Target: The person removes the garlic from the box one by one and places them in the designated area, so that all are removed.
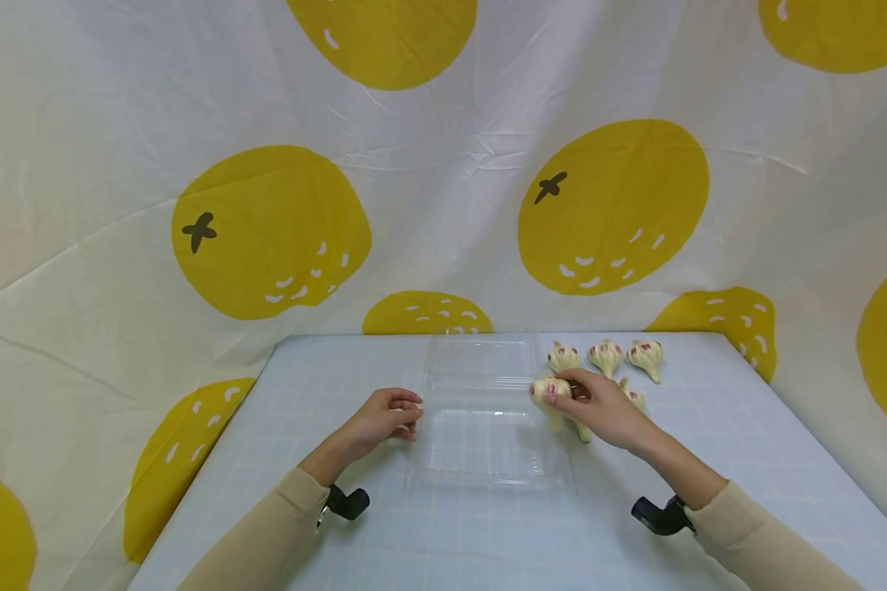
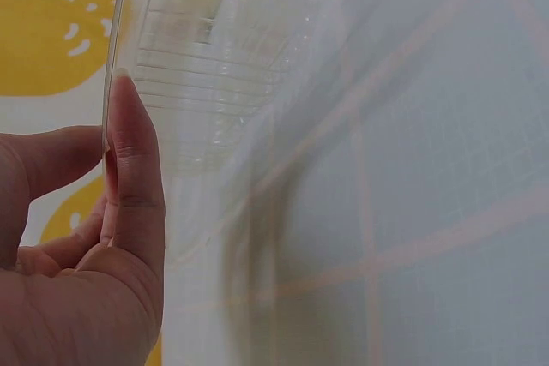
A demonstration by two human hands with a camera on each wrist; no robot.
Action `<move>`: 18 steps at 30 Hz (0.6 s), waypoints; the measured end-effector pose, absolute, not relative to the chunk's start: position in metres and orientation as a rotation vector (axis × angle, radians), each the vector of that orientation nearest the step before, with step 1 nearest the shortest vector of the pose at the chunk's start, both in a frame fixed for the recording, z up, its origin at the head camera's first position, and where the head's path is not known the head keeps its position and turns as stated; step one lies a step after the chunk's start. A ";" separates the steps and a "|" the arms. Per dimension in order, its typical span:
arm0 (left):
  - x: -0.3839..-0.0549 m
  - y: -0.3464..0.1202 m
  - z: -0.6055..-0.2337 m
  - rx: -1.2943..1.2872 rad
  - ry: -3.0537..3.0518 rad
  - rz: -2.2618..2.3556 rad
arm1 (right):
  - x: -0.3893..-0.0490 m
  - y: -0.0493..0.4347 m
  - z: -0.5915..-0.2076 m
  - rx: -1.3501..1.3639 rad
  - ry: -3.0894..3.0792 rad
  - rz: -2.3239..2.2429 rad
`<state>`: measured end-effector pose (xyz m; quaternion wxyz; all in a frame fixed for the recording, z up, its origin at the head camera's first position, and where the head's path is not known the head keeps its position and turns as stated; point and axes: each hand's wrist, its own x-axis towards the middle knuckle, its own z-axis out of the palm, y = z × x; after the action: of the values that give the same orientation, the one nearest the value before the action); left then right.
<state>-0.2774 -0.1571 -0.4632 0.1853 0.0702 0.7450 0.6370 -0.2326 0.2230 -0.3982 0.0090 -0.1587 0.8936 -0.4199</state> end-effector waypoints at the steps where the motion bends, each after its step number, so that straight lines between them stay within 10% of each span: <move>1: -0.278 -0.157 -0.463 0.201 2.099 1.793 | -0.233 0.228 -0.396 -0.491 2.797 -1.310; 18: -0.277 -0.157 -0.463 0.202 2.102 1.776 | -0.241 0.325 -0.379 -0.267 2.982 -1.145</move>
<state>-0.2767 -0.1575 -0.4628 0.1899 0.0717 0.7480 0.6319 -0.2412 0.3254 -0.3789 -0.0320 -0.0833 0.9299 -0.3569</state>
